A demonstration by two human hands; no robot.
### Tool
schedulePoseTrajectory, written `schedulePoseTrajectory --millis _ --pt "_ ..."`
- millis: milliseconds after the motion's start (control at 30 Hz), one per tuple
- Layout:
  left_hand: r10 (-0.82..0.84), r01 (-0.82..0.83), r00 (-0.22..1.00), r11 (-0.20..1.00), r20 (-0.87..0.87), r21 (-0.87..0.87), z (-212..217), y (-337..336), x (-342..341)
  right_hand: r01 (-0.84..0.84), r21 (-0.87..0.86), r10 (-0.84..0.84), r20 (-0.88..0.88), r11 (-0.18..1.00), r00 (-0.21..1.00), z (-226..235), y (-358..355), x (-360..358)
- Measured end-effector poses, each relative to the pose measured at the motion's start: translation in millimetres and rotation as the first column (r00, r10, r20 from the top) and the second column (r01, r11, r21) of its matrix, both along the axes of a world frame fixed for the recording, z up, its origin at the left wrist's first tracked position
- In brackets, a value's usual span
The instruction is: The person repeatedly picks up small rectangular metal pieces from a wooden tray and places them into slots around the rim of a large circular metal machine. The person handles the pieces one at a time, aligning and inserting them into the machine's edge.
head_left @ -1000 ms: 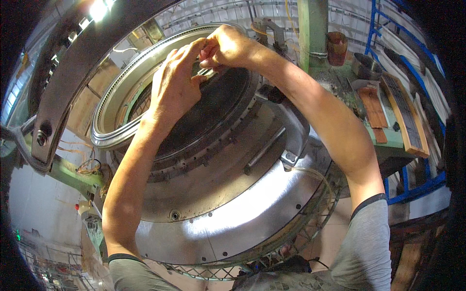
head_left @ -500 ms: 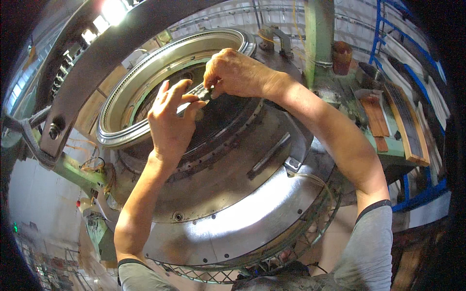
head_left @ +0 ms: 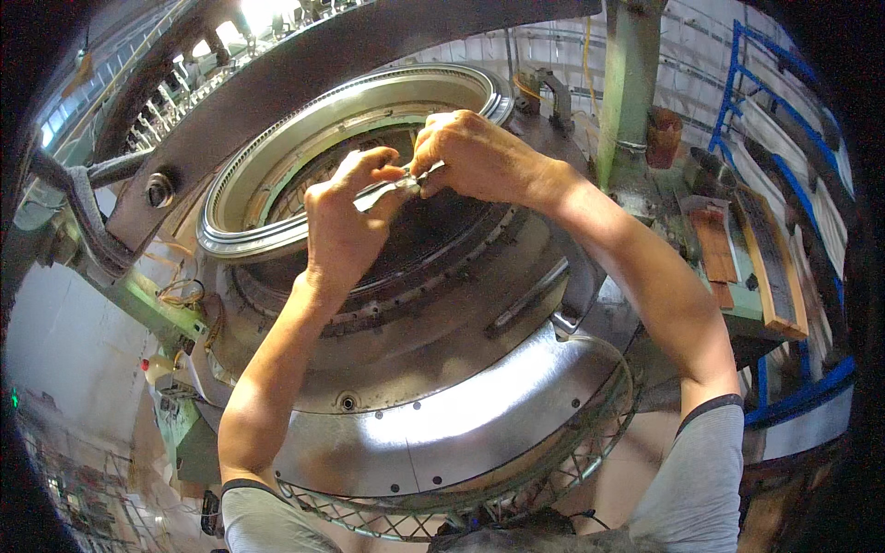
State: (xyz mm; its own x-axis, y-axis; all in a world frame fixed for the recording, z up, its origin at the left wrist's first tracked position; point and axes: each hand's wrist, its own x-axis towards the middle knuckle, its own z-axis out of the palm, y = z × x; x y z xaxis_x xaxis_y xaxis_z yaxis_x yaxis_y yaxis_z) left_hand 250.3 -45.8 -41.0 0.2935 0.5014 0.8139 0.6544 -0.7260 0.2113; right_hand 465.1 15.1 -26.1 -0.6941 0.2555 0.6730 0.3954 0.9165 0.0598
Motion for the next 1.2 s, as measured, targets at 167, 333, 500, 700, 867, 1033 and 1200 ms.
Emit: schedulePoseTrajectory --millis 167,333,500,700,867,1033,1200 --pt "0.063 -0.069 0.997 0.978 -0.039 -0.198 16 15 -11 0.063 -0.030 -0.062 0.044 0.998 0.997 -1 -3 -9" --pt "-0.060 0.093 0.994 0.914 0.095 -0.394 17 37 -17 0.042 -0.030 -0.043 -0.017 0.999 0.999 0 -2 -9" --pt "-0.102 0.138 0.987 0.937 0.127 -0.322 10 42 -14 0.066 0.005 -0.066 0.020 0.998 0.998 3 -3 -6" --pt "-0.089 0.103 0.994 0.956 0.063 -0.275 13 36 -15 0.057 -0.083 -0.056 0.019 0.995 0.998 9 -9 3" --pt "-0.065 0.096 0.992 0.949 0.111 -0.302 13 29 -12 0.083 -0.129 -0.077 0.051 0.988 0.996 12 -11 2" --pt "0.014 0.011 0.996 0.966 0.094 -0.257 11 27 -12 0.093 -0.098 -0.091 0.023 0.991 0.996 13 -13 -1" --pt "-0.066 0.117 0.983 0.946 0.172 -0.304 11 30 -17 0.062 0.006 -0.062 0.007 0.998 0.998 15 -13 -11"
